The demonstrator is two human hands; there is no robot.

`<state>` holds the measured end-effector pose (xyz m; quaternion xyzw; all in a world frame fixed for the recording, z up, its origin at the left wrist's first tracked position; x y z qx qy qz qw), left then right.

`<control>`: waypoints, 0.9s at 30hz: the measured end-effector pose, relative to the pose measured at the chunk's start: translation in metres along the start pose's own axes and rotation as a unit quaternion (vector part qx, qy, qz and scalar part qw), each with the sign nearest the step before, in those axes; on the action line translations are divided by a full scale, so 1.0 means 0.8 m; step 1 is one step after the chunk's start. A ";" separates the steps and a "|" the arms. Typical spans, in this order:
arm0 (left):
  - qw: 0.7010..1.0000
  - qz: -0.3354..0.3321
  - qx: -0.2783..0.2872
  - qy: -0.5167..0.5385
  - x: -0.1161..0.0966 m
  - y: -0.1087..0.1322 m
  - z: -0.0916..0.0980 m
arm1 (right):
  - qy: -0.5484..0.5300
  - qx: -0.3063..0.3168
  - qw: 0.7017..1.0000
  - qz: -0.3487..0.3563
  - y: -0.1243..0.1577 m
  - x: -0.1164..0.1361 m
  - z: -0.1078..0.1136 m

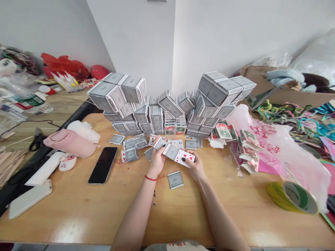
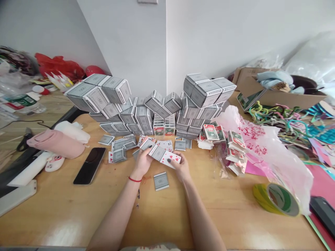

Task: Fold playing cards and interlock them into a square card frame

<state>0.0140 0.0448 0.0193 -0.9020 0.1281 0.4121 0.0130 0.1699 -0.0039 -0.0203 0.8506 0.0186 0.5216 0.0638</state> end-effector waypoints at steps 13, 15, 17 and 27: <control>0.955 0.208 0.070 -0.201 -0.015 0.033 0.043 | 0.115 0.037 0.993 -0.009 0.002 0.006 0.003; 0.957 0.200 0.054 -0.202 -0.011 0.033 0.039 | 0.121 0.023 0.992 -0.010 0.003 0.010 0.006; 0.960 0.188 0.042 -0.203 -0.004 0.033 0.035 | 0.136 0.015 0.991 -0.011 0.004 0.013 0.009; 0.978 0.131 -0.032 -0.159 0.016 0.030 0.039 | 0.197 -0.015 0.980 0.015 0.006 0.024 0.006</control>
Point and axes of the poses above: each hand's wrist, its own y-axis away from the middle knuckle, its own z-axis out of the back of the hand, x = y × z, the point moved 5 cm from there along -y, towards the middle knuckle, and after that the axes turned 7 degrees about x, right-handed, at the moved point
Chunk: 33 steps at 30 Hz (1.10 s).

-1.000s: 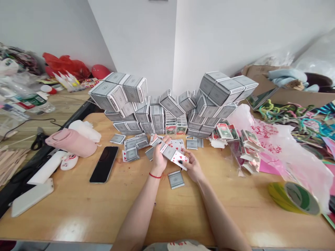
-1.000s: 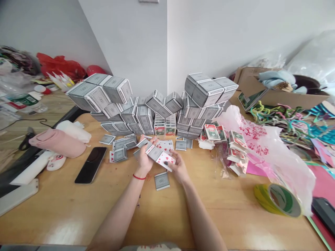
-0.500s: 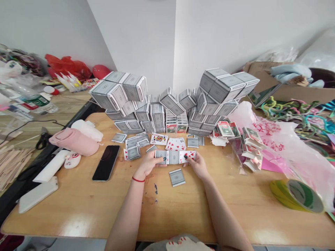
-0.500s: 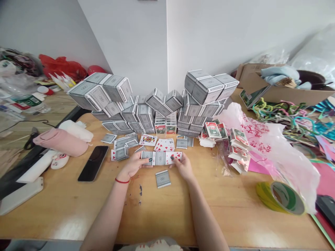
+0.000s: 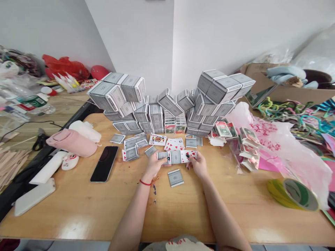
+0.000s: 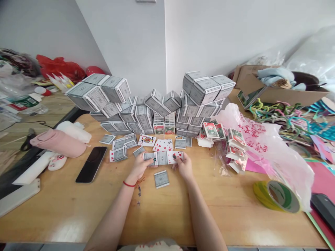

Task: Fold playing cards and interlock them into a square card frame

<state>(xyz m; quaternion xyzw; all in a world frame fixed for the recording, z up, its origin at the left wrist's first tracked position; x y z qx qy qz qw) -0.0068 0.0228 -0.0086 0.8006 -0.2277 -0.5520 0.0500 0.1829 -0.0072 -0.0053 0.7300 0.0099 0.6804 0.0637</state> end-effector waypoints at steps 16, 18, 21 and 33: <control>0.999 0.003 0.035 -0.019 0.002 -0.003 0.002 | -0.041 0.028 0.999 -0.013 -0.004 -0.010 -0.001; 0.999 0.000 0.034 -0.026 0.002 -0.003 0.002 | -0.040 0.029 0.999 -0.011 -0.004 -0.012 -0.004; 0.999 -0.005 0.032 -0.038 0.002 -0.003 0.002 | -0.036 0.032 0.999 -0.026 -0.005 -0.019 -0.008; 0.999 -0.010 0.028 -0.028 -0.001 0.001 -0.008 | -0.027 0.072 0.995 -0.071 -0.005 -0.032 -0.024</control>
Point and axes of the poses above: each hand's wrist, its own y-axis away from the middle knuckle, its own z-axis out of the back of the hand, x = y × z, the point moved 5 cm from there along -y, towards the middle knuckle, and after that the axes turned 7 degrees about x, right-handed, at the moved point
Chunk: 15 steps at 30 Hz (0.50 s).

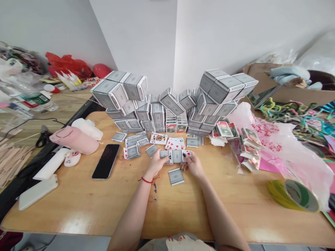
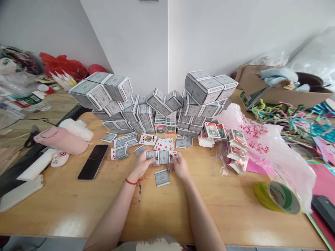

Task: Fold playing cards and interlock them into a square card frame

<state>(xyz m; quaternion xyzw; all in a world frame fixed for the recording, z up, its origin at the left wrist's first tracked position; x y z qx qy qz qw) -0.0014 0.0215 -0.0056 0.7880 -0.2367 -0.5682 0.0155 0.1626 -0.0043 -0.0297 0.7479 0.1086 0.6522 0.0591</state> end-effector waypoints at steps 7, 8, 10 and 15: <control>1.000 0.004 -0.005 0.005 0.002 0.001 0.003 | -0.011 0.030 1.000 0.002 -0.002 -0.004 0.001; 1.000 0.004 -0.011 -0.003 0.003 0.000 0.003 | -0.009 0.032 0.999 0.002 -0.001 -0.004 0.001; 1.000 0.007 -0.020 -0.023 0.006 -0.001 0.004 | -0.007 0.040 0.999 0.001 0.000 -0.004 0.000; 0.998 -0.005 -0.026 -0.065 0.008 -0.003 0.004 | -0.003 0.052 0.999 -0.010 0.002 -0.005 -0.002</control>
Point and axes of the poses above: each hand's wrist, its own y-axis away from the middle knuckle, its own z-axis out of the back of the hand, x = y × z, the point moved 5 cm from there along -y, towards the middle knuckle, and after that the axes turned 7 degrees about x, right-handed, at the moved point
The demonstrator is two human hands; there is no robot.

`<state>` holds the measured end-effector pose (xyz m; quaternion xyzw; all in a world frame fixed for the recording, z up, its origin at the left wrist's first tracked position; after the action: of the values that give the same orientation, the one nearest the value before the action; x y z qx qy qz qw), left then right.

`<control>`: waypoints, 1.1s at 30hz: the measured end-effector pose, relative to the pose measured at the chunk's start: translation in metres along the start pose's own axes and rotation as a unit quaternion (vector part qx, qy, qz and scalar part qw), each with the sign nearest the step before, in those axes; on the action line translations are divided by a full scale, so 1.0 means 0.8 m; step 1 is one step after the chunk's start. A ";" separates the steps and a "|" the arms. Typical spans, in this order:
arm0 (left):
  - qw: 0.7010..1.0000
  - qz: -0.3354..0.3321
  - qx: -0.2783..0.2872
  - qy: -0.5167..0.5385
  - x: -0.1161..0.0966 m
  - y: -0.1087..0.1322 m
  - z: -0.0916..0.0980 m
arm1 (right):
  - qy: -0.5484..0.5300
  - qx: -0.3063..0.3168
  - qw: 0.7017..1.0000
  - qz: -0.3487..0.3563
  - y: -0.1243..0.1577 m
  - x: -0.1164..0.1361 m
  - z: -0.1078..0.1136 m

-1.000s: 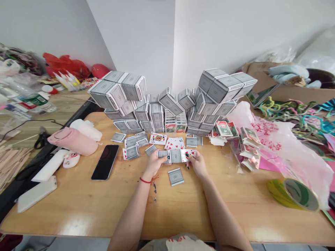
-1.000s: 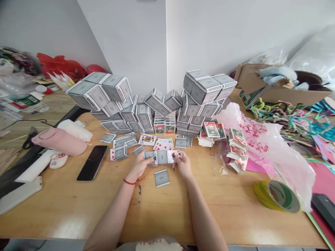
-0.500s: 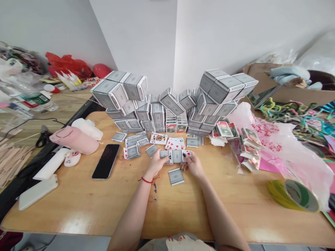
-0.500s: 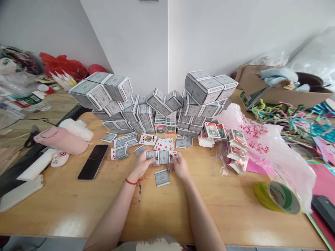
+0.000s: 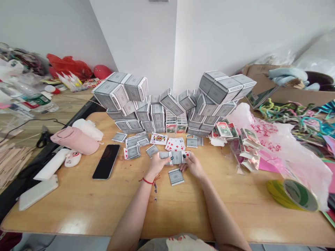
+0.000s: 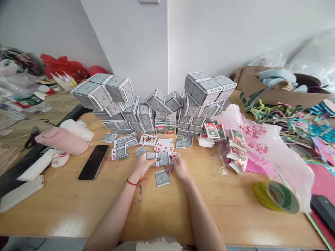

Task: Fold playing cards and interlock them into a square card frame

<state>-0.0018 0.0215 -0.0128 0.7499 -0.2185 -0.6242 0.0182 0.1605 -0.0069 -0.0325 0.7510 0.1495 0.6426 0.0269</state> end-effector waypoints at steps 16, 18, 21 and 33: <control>0.984 -0.084 -0.133 -0.083 -0.009 0.009 -0.003 | 0.196 -0.176 0.961 0.088 0.012 0.012 -0.022; 0.985 -0.081 -0.128 -0.080 -0.009 0.009 -0.001 | 0.162 -0.171 0.967 0.095 0.014 0.014 -0.023; 0.993 -0.051 -0.105 -0.030 -0.003 0.008 0.000 | 0.009 -0.111 0.990 0.085 0.015 0.015 -0.021; 0.997 -0.034 -0.058 0.039 -0.012 0.008 -0.006 | -0.399 0.085 0.913 0.023 0.009 0.028 -0.059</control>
<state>-0.0004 0.0178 -0.0009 0.7786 -0.1554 -0.6060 0.0492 0.1189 -0.0148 -0.0011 0.9476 0.1634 0.2744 0.0057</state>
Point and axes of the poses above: each hand's wrist, its own y-axis away from the middle knuckle, its own z-axis out of the back of the hand, x = y × z, the point moved 5 cm from there along -y, towards the middle knuckle, and after that the axes turned 7 degrees about x, right-handed, at the moved point
